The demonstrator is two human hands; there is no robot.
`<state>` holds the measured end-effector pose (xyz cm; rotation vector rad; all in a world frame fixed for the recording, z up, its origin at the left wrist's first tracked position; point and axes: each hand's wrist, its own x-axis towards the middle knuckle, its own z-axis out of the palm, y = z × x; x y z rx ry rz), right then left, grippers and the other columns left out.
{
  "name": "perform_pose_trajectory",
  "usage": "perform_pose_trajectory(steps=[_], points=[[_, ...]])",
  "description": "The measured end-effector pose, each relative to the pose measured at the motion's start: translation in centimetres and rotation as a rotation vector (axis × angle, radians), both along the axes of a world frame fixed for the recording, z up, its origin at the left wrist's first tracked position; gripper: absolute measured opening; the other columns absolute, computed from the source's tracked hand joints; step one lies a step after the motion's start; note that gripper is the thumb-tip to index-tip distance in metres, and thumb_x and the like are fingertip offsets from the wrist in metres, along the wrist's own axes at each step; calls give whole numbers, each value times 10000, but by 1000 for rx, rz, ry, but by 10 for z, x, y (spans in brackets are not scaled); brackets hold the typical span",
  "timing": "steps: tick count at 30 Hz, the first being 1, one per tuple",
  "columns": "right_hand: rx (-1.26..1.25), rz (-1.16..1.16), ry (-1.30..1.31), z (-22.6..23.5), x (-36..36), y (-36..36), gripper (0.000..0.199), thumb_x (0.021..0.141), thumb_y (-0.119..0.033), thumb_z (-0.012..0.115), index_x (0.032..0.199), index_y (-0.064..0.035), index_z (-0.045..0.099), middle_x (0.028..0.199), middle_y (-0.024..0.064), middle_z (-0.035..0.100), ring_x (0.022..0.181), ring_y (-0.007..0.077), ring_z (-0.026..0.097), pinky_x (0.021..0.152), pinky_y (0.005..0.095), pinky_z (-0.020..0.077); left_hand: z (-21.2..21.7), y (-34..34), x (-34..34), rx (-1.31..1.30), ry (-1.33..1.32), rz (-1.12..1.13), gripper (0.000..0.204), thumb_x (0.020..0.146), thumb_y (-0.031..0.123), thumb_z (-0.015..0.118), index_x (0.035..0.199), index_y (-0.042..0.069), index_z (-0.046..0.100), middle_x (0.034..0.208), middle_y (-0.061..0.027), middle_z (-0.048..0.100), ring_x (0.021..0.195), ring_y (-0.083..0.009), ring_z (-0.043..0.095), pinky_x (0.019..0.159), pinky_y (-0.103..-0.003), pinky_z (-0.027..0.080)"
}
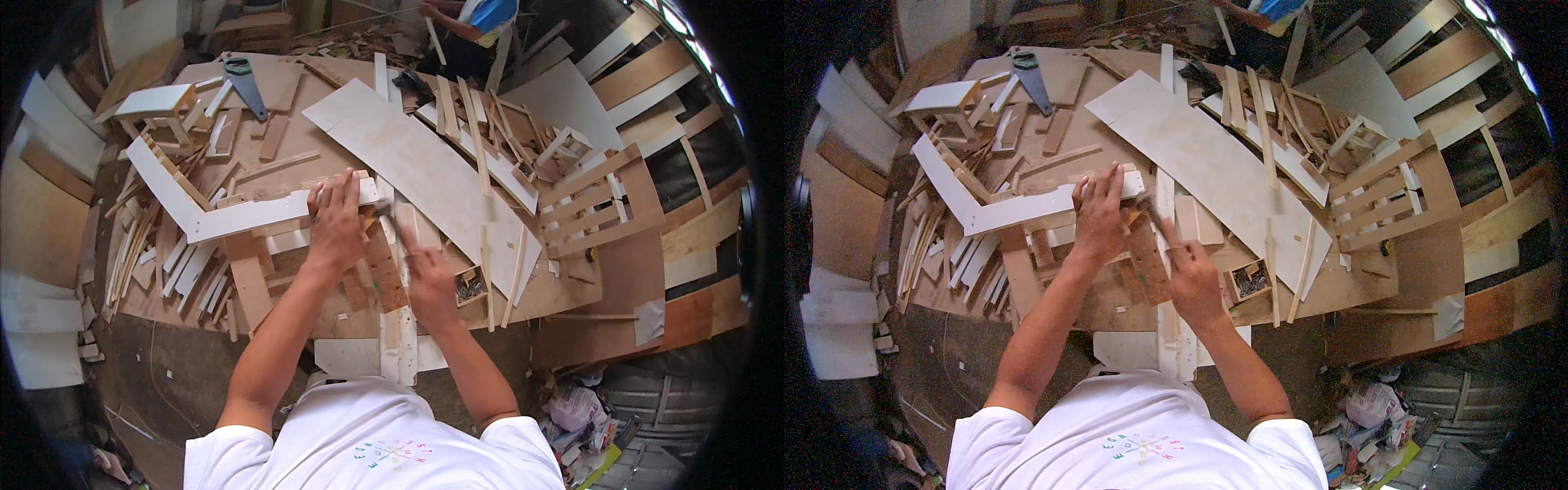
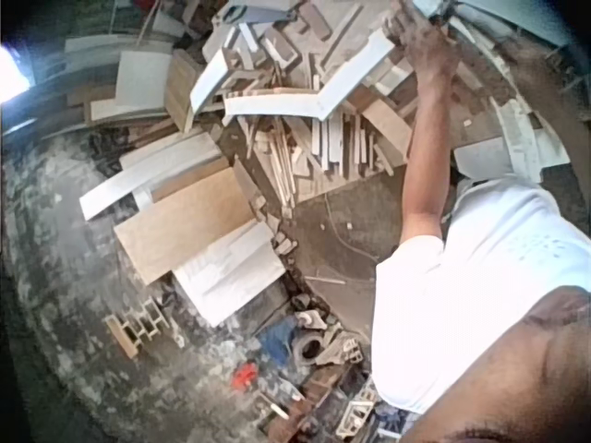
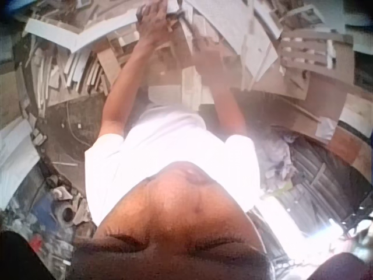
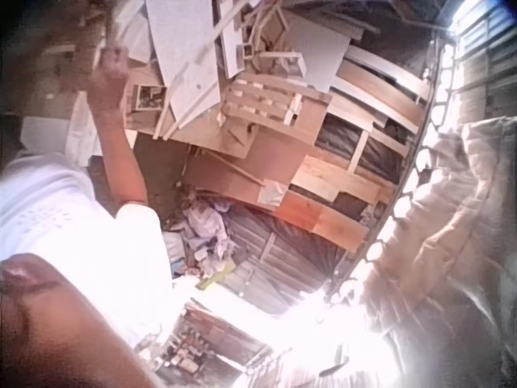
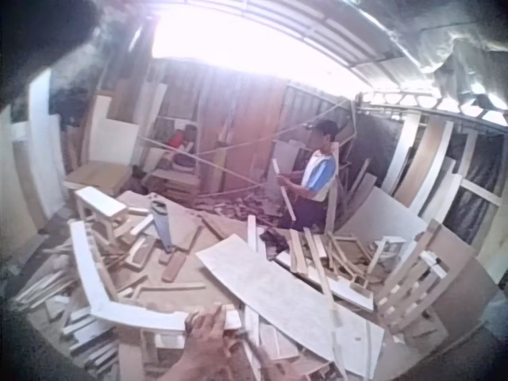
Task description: The person assembles a small wooden chair by aligning wooden slats and hammering nails into the joints.
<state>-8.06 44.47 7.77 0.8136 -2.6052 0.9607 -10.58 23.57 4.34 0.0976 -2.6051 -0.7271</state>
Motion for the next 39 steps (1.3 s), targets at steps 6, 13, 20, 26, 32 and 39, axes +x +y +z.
perform_pose_trajectory(steps=[6,13,20,26,32,39], points=[[-97,-53,67,13,4,-3,689,941,48,628,1574,-189,496,919,152,631,766,291,634,707,419,534,-6,-3,0,-37,6,9,828,807,59,713,1555,-41,371,1595,-172,404,1485,-322,363,1275,-469,159],[-22,-41,12,11,5,-8,639,964,12,618,1568,-157,495,943,169,628,791,347,629,740,450,532,-4,-4,2,-21,30,1,774,801,28,664,1525,-68,407,1588,-181,415,1495,-321,357,1277,-477,166],[30,-5,26,5,1,-5,630,958,18,615,1560,-133,502,932,176,645,771,348,630,710,449,521,-10,-3,0,-7,41,-5,762,798,20,662,1513,-73,417,1590,-188,413,1495,-332,357,1278,-477,170],[166,58,-60,-5,0,-2,713,932,6,606,1601,-180,448,904,169,620,788,340,661,720,456,553,-7,-3,-1,3,46,-7,759,778,1,654,1500,-75,434,1580,-193,427,1484,-339,368,1272,-481,169],[133,45,-17,-8,-4,-2,669,957,-18,615,1588,-181,467,915,156,639,789,335,666,727,445,558,-9,-2,0,10,76,-14,761,767,-4,639,1498,-76,437,1575,-191,434,1475,-337,379,1267,-481,166],[19,-16,-8,3,5,-7,650,971,4,611,1577,-198,487,884,155,630,760,335,629,720,436,532,-9,-2,0,1,51,-13,760,777,20,649,1502,-67,436,1583,-191,427,1487,-335,372,1268,-477,172]])
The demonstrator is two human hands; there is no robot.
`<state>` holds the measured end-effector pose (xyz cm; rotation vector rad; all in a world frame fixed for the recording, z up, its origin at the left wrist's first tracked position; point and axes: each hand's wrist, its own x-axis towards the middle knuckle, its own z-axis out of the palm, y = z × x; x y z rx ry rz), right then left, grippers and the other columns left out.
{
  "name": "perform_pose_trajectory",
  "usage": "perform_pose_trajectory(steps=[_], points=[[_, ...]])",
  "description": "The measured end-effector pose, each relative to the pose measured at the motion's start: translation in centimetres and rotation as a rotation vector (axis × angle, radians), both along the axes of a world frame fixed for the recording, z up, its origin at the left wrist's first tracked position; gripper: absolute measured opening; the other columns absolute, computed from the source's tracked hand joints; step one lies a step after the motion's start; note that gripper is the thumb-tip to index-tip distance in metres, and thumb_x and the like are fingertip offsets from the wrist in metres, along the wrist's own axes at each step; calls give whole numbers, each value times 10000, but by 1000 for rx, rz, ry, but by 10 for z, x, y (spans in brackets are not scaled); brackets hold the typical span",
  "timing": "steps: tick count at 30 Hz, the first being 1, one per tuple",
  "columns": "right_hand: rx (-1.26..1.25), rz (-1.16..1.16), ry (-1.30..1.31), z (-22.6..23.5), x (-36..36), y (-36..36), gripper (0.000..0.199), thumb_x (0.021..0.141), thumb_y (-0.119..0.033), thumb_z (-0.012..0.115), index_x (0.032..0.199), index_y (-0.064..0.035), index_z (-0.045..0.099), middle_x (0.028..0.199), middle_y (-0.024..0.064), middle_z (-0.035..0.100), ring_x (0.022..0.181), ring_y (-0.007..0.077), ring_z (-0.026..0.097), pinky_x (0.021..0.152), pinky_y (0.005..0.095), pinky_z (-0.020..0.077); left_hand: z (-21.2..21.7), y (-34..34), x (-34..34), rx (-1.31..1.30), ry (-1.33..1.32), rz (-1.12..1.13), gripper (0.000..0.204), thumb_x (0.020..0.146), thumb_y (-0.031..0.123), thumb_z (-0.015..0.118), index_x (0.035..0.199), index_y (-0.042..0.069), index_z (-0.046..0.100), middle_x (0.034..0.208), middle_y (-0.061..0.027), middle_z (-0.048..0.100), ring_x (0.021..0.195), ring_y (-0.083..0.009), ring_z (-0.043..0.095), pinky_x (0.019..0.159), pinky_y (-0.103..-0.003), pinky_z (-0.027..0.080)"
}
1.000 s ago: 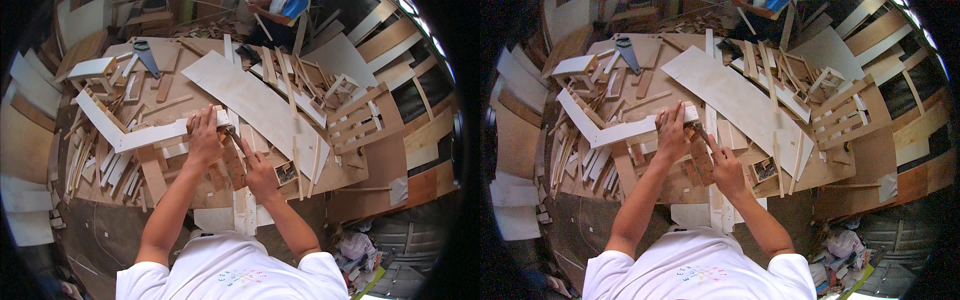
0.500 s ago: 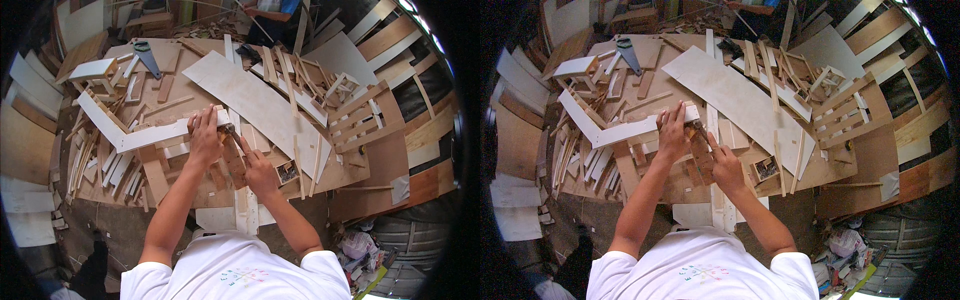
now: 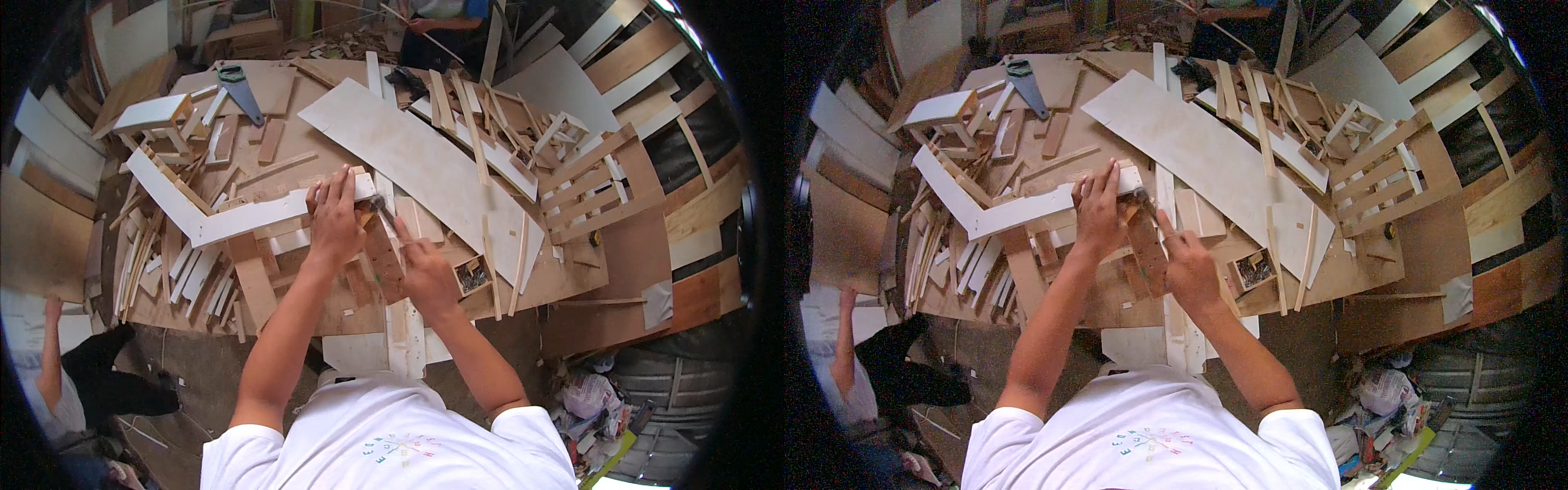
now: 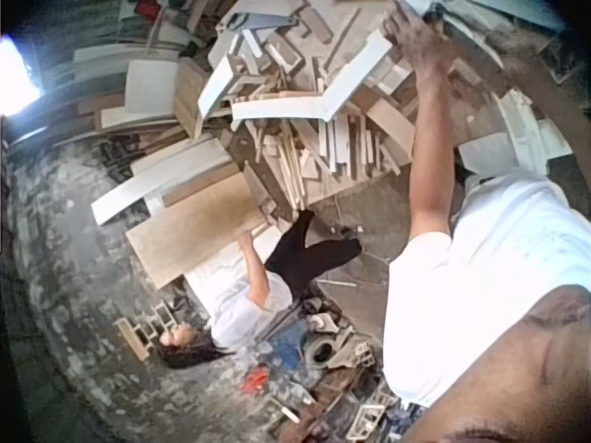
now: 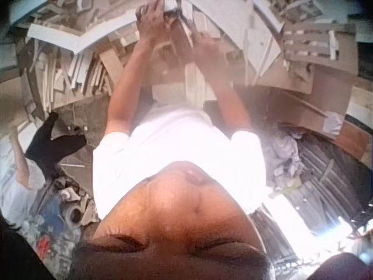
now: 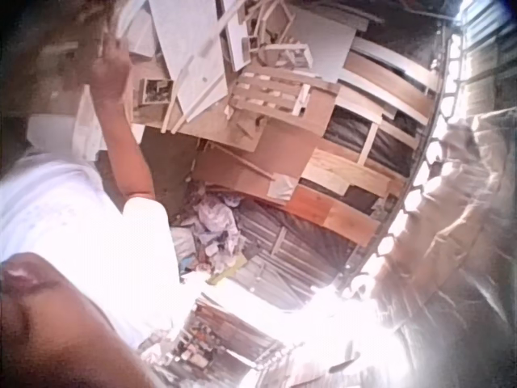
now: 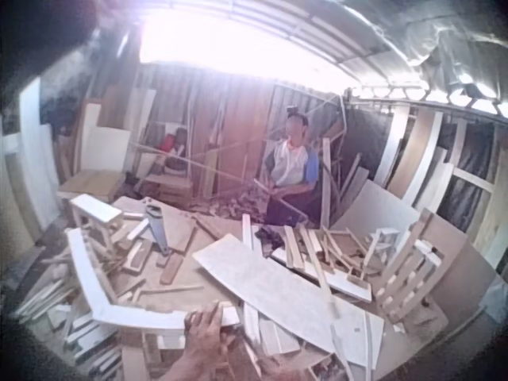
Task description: The person assembles a small wooden chair by aligning wooden slats and hammering nails into the joints.
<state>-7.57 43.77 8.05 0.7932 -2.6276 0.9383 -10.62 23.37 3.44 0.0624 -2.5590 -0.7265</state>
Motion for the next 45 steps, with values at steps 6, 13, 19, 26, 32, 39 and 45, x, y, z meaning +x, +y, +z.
perform_pose_trajectory(steps=[6,13,19,26,32,39,45], points=[[-104,-6,41,17,-2,-10,715,927,6,604,1588,-231,471,898,162,622,757,350,650,693,461,554,-10,-4,-1,-35,39,13,775,763,16,649,1507,-53,440,1573,-185,446,1484,-335,383,1269,-467,179],[-157,-131,-52,-27,6,-2,538,1044,-116,579,1572,-167,487,1010,201,704,793,340,666,767,443,540,-7,-2,-1,-98,21,25,780,791,22,663,1536,13,431,1596,-133,434,1460,-303,403,1258,-461,200],[-430,-370,-284,-74,56,35,542,1060,-195,562,1571,-51,455,1107,181,737,917,295,696,853,421,541,-2,1,-1,-130,-83,7,741,837,29,617,1554,48,432,1638,-132,391,1516,-297,347,1274,-471,180],[-533,-355,-440,-120,120,61,537,1075,-294,607,1536,-35,512,919,12,662,696,67,526,622,238,472,-11,0,7,-309,-127,44,672,931,176,624,1558,33,428,1680,-179,325,1579,-319,262,1297,-492,162],[-539,-331,-338,-119,132,75,557,1069,-309,627,1540,-38,506,932,12,668,682,64,520,616,234,465,5,50,75,-191,-91,-73,566,1036,266,543,1509,-36,468,1625,-228,402,1554,-374,305,1287,-506,199],[-686,-443,-550,-93,155,96,472,1052,-236,601,1478,-37,562,868,28,684,655,92,542,626,276,491,-17,106,103,-91,80,-177,493,1017,294,626,1391,-22,575,1511,-215,523,1470,-381,429,1262,-538,255],[-838,-466,-678,-113,143,133,371,1087,-291,557,1357,-40,603,801,2,625,640,66,547,586,266,471,-10,125,99,-102,54,-198,382,982,232,669,1281,-3,650,1365,-183,638,1383,-358,522,1243,-542,296]])
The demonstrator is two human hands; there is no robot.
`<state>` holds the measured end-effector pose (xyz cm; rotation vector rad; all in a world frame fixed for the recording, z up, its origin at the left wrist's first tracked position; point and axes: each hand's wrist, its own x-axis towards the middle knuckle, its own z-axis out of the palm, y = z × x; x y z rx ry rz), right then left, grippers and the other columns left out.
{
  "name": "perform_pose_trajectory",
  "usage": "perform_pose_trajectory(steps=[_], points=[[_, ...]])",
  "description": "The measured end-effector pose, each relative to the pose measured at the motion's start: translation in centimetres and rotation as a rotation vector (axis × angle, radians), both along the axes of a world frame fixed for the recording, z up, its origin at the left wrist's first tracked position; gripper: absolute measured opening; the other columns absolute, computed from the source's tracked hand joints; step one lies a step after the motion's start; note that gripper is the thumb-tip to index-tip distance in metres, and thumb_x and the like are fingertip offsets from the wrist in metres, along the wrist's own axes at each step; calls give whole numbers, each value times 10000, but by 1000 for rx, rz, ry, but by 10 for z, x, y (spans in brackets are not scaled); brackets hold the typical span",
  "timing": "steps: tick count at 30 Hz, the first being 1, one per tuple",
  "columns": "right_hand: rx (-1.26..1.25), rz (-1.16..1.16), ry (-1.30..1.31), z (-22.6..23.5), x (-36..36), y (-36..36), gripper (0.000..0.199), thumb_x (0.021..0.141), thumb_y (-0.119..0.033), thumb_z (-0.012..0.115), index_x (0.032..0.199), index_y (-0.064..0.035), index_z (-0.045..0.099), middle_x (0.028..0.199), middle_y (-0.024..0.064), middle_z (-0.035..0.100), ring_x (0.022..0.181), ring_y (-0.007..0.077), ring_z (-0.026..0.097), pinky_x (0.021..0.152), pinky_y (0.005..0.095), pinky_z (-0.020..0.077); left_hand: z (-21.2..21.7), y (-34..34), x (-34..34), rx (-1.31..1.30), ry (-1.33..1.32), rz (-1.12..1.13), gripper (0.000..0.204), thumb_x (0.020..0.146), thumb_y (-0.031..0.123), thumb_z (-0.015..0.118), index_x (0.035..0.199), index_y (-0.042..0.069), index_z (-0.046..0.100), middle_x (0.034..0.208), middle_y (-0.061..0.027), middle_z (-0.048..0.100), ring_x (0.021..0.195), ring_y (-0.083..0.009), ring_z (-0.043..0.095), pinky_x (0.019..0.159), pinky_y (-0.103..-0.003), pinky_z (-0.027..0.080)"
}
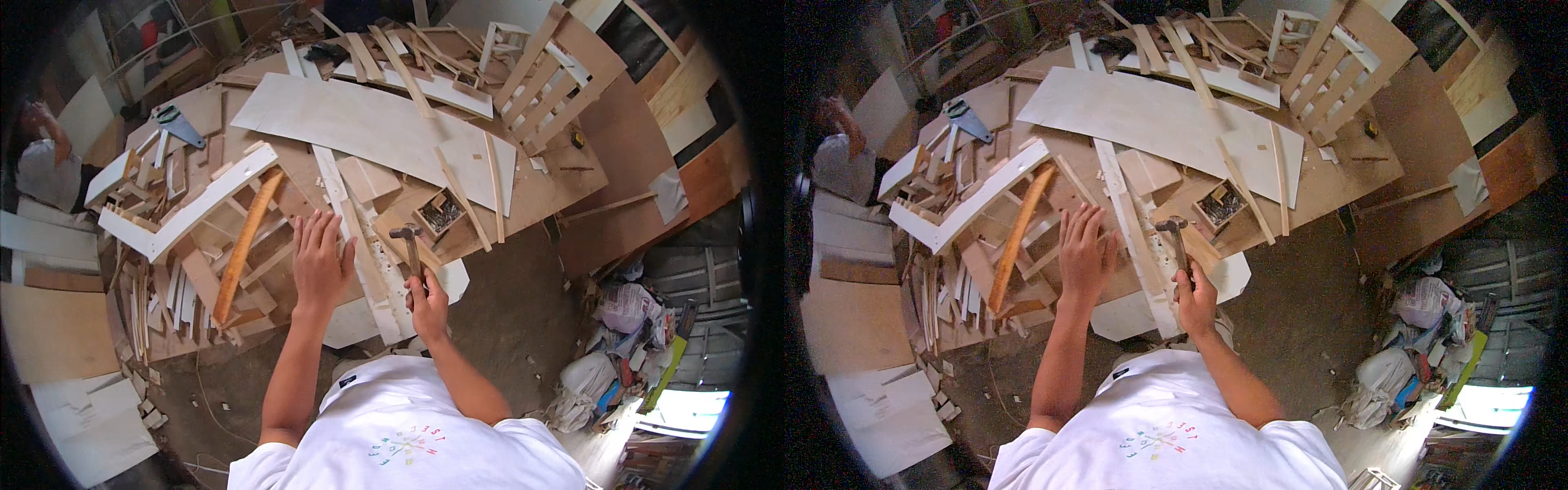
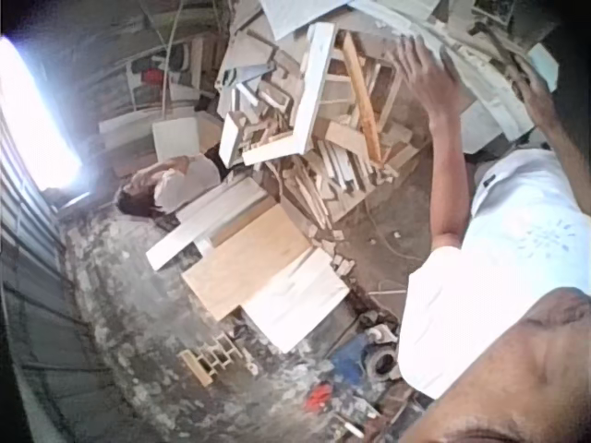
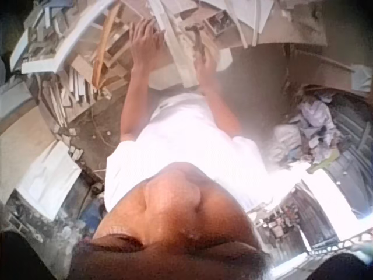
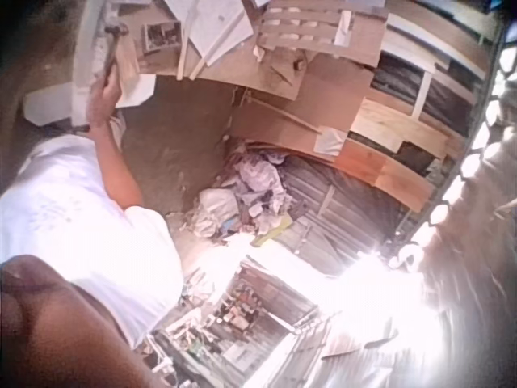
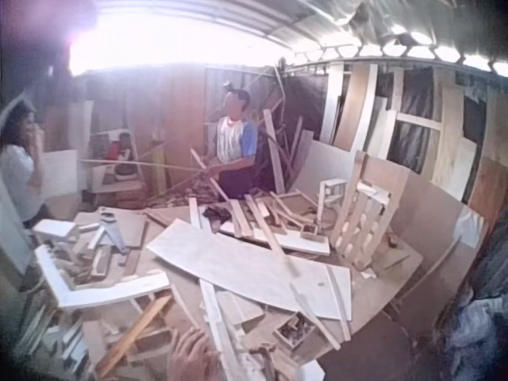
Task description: The person assembles a small wooden chair by aligning wooden slats and hammering nails into the joints.
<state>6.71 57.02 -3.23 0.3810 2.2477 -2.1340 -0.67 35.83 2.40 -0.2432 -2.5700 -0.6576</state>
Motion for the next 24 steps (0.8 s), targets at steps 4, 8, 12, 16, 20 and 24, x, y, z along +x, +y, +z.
perform_pose_trajectory(steps=[4,8,12,16,20,24], points=[[-106,2,-55,-32,-42,43,267,1097,-310,532,1123,-52,597,779,5,597,615,72,540,559,251,447,-4,62,7,67,-42,-67,351,935,142,708,1255,1,668,1319,-173,672,1343,-359,568,1228,-544,331],[-393,174,-385,-37,-105,114,188,1042,-259,567,1117,-89,543,779,18,575,612,65,532,552,252,433,-61,140,1,298,-214,-121,331,922,90,712,1245,26,678,1255,-164,688,1285,-372,603,1158,-511,426],[567,187,13,-80,-153,176,290,953,-294,665,1062,-32,606,830,110,682,716,219,668,672,388,526,-133,212,-22,485,-403,-27,330,915,66,710,1243,44,682,1215,-170,685,1201,-373,637,1041,-478,501],[699,221,-218,-91,-202,216,275,898,-240,782,993,-15,658,859,143,736,818,295,725,760,406,544,-172,252,-50,430,-372,86,335,906,39,711,1239,56,683,1253,-172,646,1093,-369,667,964,-466,534],[702,357,-40,-117,-228,224,254,870,-194,825,1006,-38,679,874,124,749,797,303,735,733,410,557,-195,263,-67,433,-451,208,361,900,33,726,1255,88,684,1284,-165,598,1037,-341,680,917,-449,555],[761,528,39,-132,-251,211,348,879,-220,797,1089,-20,604,871,193,714,880,431,706,779,531,546,-209,255,-89,411,-435,223,464,839,38,813,1280,92,681,1335,-165,549,1058,-315,674,846,-415,577]])
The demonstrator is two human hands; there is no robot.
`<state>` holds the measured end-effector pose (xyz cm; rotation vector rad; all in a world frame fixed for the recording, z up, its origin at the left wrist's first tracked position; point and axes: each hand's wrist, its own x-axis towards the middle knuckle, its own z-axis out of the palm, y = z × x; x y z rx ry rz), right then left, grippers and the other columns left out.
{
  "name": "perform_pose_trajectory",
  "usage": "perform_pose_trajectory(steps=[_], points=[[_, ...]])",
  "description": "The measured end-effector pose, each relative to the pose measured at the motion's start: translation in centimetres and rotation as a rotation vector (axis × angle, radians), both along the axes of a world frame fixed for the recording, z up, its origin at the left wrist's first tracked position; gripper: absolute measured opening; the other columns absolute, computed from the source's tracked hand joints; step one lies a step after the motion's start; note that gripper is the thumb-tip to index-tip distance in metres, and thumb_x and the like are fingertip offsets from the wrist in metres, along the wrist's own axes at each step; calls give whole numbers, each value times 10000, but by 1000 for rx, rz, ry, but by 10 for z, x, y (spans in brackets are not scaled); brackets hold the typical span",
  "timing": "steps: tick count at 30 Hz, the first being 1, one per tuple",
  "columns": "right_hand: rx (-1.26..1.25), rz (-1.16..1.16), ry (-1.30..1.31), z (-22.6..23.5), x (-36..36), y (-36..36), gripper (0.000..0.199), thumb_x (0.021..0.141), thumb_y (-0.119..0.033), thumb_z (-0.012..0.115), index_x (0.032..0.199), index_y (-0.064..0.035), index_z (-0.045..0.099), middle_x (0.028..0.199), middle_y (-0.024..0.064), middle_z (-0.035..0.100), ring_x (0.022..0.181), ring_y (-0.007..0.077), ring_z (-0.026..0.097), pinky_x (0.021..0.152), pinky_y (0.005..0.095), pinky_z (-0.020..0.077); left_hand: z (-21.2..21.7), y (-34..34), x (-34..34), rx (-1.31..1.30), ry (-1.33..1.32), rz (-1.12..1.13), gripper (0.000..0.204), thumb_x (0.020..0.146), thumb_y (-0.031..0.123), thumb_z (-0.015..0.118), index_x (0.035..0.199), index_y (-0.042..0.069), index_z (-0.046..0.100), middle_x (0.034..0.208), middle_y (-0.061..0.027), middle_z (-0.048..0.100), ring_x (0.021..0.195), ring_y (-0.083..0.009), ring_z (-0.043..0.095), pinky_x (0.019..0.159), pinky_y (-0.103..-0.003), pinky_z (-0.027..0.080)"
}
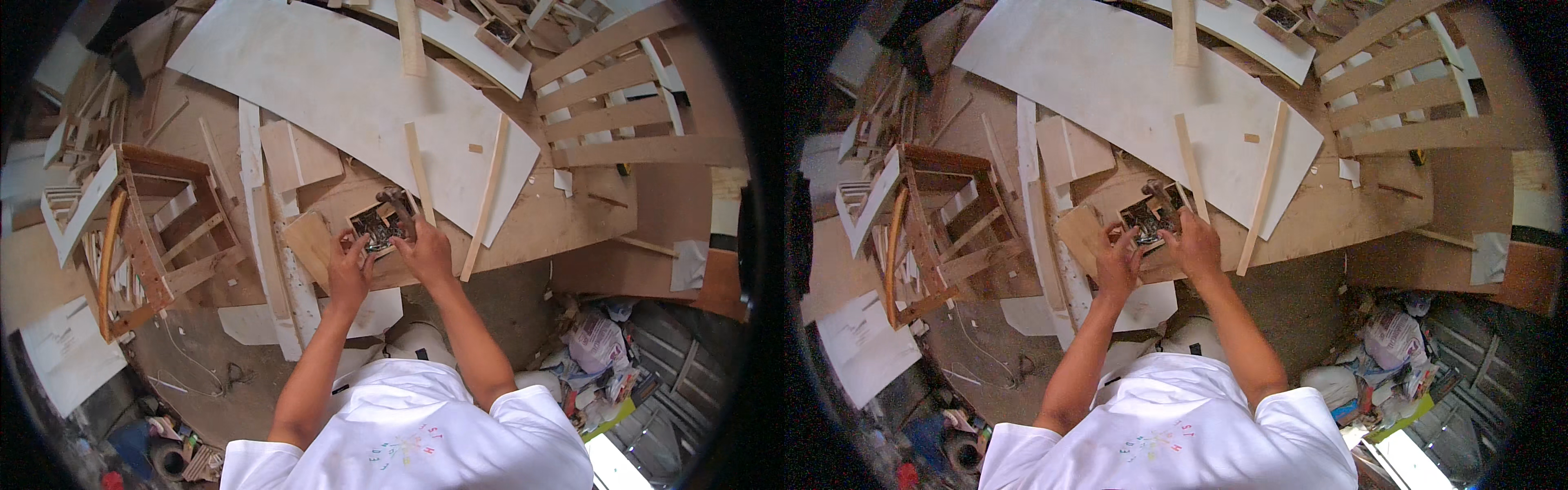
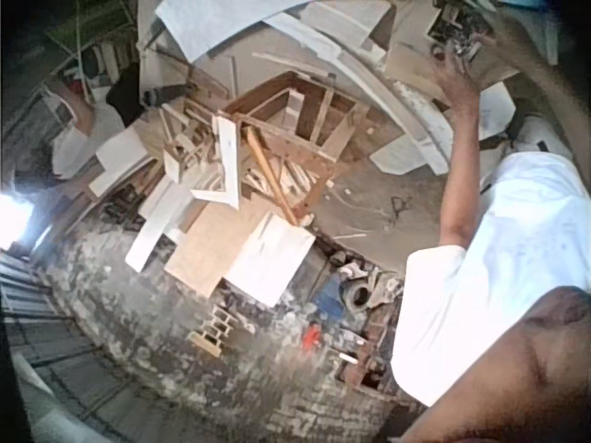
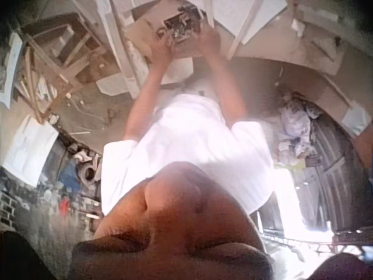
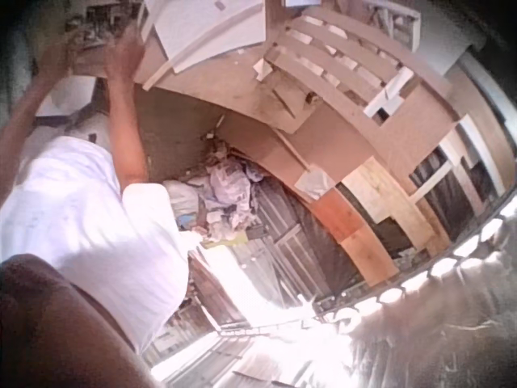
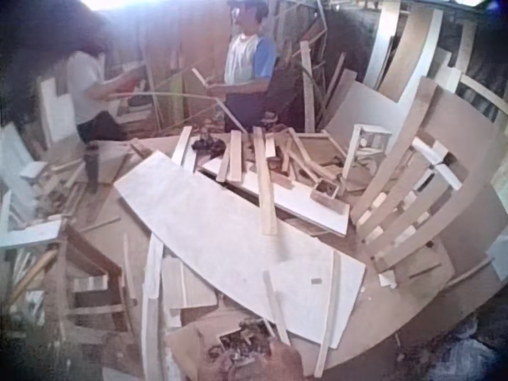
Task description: The person assembles a small wooden chair by aligning wooden slats and hammering nails into the joints.
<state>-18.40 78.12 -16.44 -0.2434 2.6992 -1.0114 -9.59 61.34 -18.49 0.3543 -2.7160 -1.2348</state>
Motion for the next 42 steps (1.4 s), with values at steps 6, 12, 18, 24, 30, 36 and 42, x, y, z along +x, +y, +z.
perform_pose_trajectory(steps=[6,12,18,24,30,36,42], points=[[95,152,-51,-12,-11,-13,308,819,-154,833,1004,-49,609,868,137,755,850,385,729,732,501,564,1,4,-8,36,-46,100,528,768,-25,857,1262,82,705,1309,-147,562,882,-237,677,728,-378,589],[210,301,-154,-3,-20,-25,311,855,-190,799,1023,-46,582,873,211,727,892,449,717,786,555,565,5,1,-6,117,-46,134,505,753,-42,856,1227,68,721,1312,-117,599,874,-224,683,739,-358,595],[193,320,-180,-4,-25,-30,302,836,-196,807,993,-56,589,846,215,728,884,454,721,799,569,570,3,1,-1,215,-47,148,503,770,-93,811,1237,58,698,1340,-128,593,919,-229,694,725,-328,612],[151,302,-115,-1,-17,-31,306,836,-195,795,1000,-48,582,886,240,719,899,457,715,786,572,569,3,-2,2,216,-19,126,506,779,-92,801,1246,72,694,1343,-126,603,887,-212,710,756,-337,602],[245,331,-93,-13,-23,-34,284,852,-196,774,1001,-38,591,882,250,715,885,460,711,778,567,564,2,-4,5,236,-8,120,504,787,-106,773,1251,68,686,1334,-135,600,930,-236,709,801,-352,605],[43,275,-57,-20,-23,-26,224,830,-198,768,919,-33,644,808,204,729,795,414,727,735,528,575,6,-3,10,228,-7,116,478,806,-90,771,1247,77,689,1307,-141,608,946,-251,702,797,-342,607],[-118,61,-133,-11,-12,-10,239,806,-196,804,910,-26,673,806,149,747,752,331,754,707,435,590,10,2,13,194,9,149,437,835,-46,776,1239,99,698,1293,-122,623,925,-246,700,764,-334,600]])
